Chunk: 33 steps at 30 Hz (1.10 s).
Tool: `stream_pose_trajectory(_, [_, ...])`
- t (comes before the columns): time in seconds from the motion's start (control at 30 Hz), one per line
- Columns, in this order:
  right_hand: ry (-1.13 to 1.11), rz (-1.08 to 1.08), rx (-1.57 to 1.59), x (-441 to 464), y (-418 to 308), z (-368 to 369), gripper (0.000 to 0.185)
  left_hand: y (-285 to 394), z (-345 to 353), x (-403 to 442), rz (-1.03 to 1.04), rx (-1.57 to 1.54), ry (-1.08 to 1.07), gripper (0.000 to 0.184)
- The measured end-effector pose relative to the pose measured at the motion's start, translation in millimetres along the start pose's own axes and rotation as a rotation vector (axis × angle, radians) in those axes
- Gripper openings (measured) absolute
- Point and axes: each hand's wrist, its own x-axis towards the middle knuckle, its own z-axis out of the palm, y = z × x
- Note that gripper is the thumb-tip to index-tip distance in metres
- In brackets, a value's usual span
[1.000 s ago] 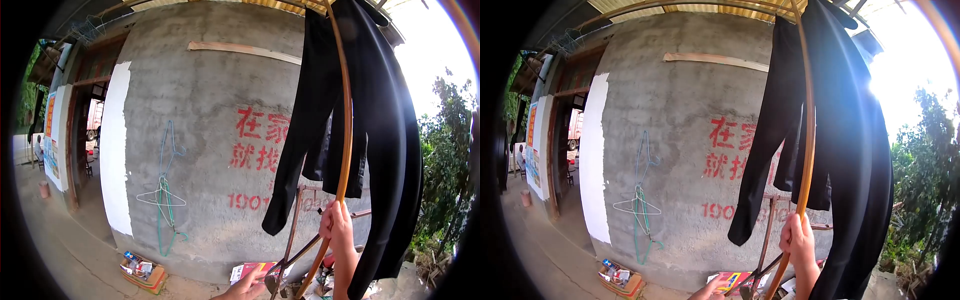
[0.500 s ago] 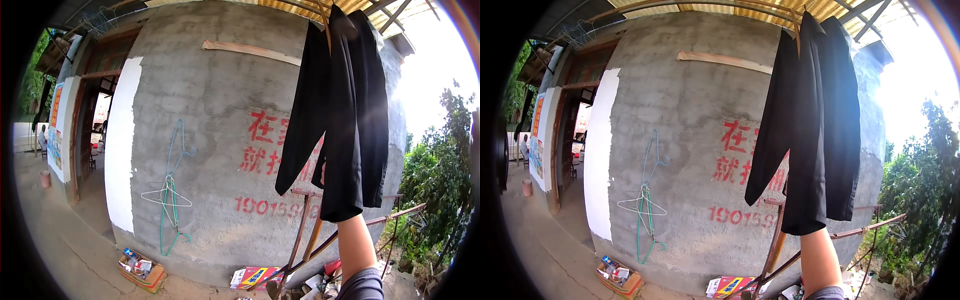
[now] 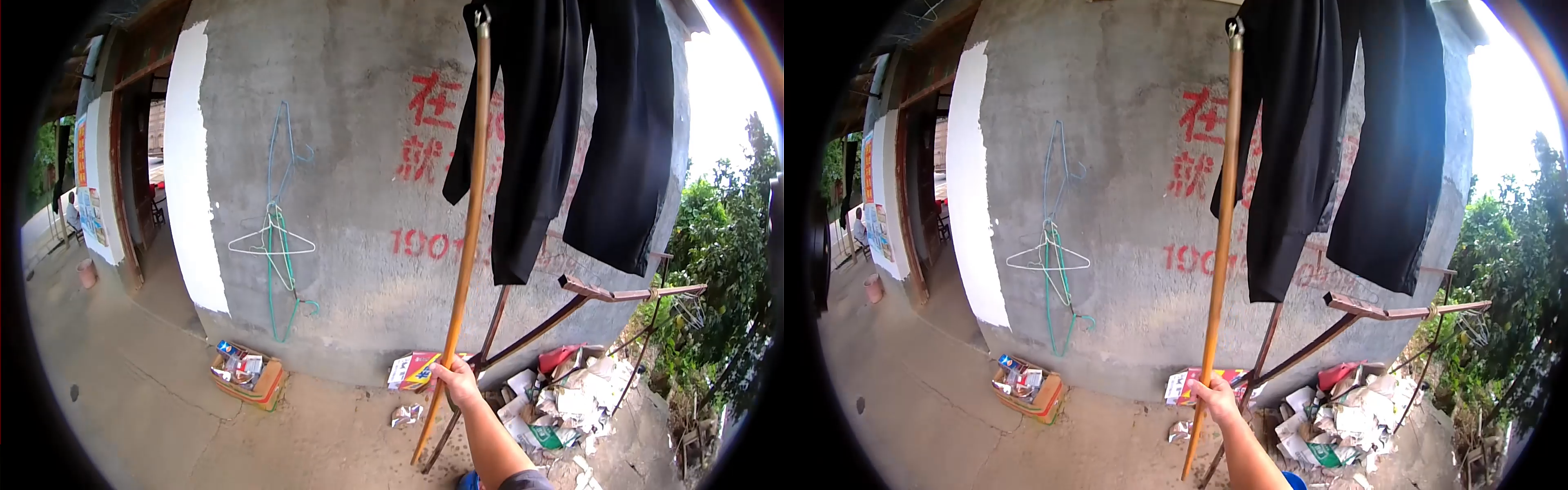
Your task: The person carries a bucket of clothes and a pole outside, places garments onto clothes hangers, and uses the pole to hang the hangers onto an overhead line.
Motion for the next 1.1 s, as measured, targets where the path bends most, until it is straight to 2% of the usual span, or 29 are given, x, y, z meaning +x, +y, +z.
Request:
stream_pose_trajectory(0.03, [0.022, 0.078, 0.077, -10, -11, 21, 0.015, -18, 2, 2, -0.063, -0.007, -0.033, 0.045])
stream_pose_trajectory(0.07, [0.01, 0.017, 0.027, -6, 6, 25, 0.016, -37, 2, 3, -0.138, -0.002, -0.069, 0.045])
stream_pose_trajectory(0.1, [0.026, 0.065, -0.007, -7, 16, 26, 0.017, -55, 2, 6, -0.199, 0.029, -0.123, 0.044])
stream_pose_trajectory(0.17, [0.103, 0.078, -0.121, -20, 23, 29, 0.02, -94, -9, 9, -0.16, 0.216, -0.236, 0.043])
stream_pose_trajectory(0.23, [0.192, 0.091, -0.215, -34, 49, 9, 0.02, -125, -16, 10, 0.417, 0.508, -0.16, 0.039])
stream_pose_trajectory(0.27, [0.218, 0.111, -0.228, -41, 54, -4, 0.02, -123, -17, 2, 0.407, 0.53, -0.203, 0.039])
stream_pose_trajectory(0.3, [0.278, 0.115, -0.233, -50, 60, -19, 0.02, -119, -18, -3, 0.107, 0.136, -0.138, 0.037])
stream_pose_trajectory(0.37, [0.352, 0.12, -0.263, -66, 75, -59, 0.02, -131, -24, -2, -0.171, -0.217, -0.007, 0.031])
stream_pose_trajectory(0.4, [0.395, 0.163, -0.282, -72, 83, -79, 0.021, -131, -33, -7, -0.256, -0.275, 0.054, 0.031])
stream_pose_trajectory(0.47, [0.465, 0.215, -0.597, -85, 106, -129, 0.017, -127, -52, -14, -0.313, -0.224, 0.091, 0.032])
stream_pose_trajectory(0.53, [0.587, 0.324, -0.414, -91, 123, -173, 0.011, -118, -67, -14, -0.33, -0.188, 0.107, 0.032])
stream_pose_trajectory(0.57, [0.609, 0.221, -0.267, -92, 125, -189, 0.009, -111, -73, -12, -0.329, -0.172, 0.109, 0.032])
stream_pose_trajectory(0.6, [0.658, 0.213, -0.273, -92, 128, -204, 0.009, -104, -77, -8, -0.326, -0.156, 0.108, 0.033])
stream_pose_trajectory(0.67, [0.681, 0.199, -0.083, -89, 128, -222, 0.009, -90, -85, 0, -0.323, -0.126, 0.106, 0.034])
stream_pose_trajectory(0.8, [0.853, 0.153, -0.199, -82, 145, -250, 0.01, -59, -100, 21, -0.275, -0.034, 0.082, 0.035])
stream_pose_trajectory(0.87, [0.801, 0.178, -0.143, -81, 145, -260, 0.015, -45, -103, 34, -0.178, -0.026, 0.036, 0.036])
stream_pose_trajectory(0.93, [0.762, 0.27, -0.119, -77, 142, -270, 0.013, -33, -99, 40, -0.015, -0.076, -0.032, 0.037])
stream_pose_trajectory(0.97, [0.709, 0.269, -0.015, -76, 136, -271, 0.008, -29, -100, 45, -0.013, -0.079, -0.03, 0.037])
stream_pose_trajectory(1.03, [0.654, 0.31, -0.008, -74, 126, -275, 0.007, -21, -95, 53, -0.03, 0.244, -0.043, 0.037])
stream_pose_trajectory(1.1, [0.593, 0.367, 0.008, -73, 134, -289, 0.01, -20, -82, 46, -0.108, 0.21, 0.024, 0.036])
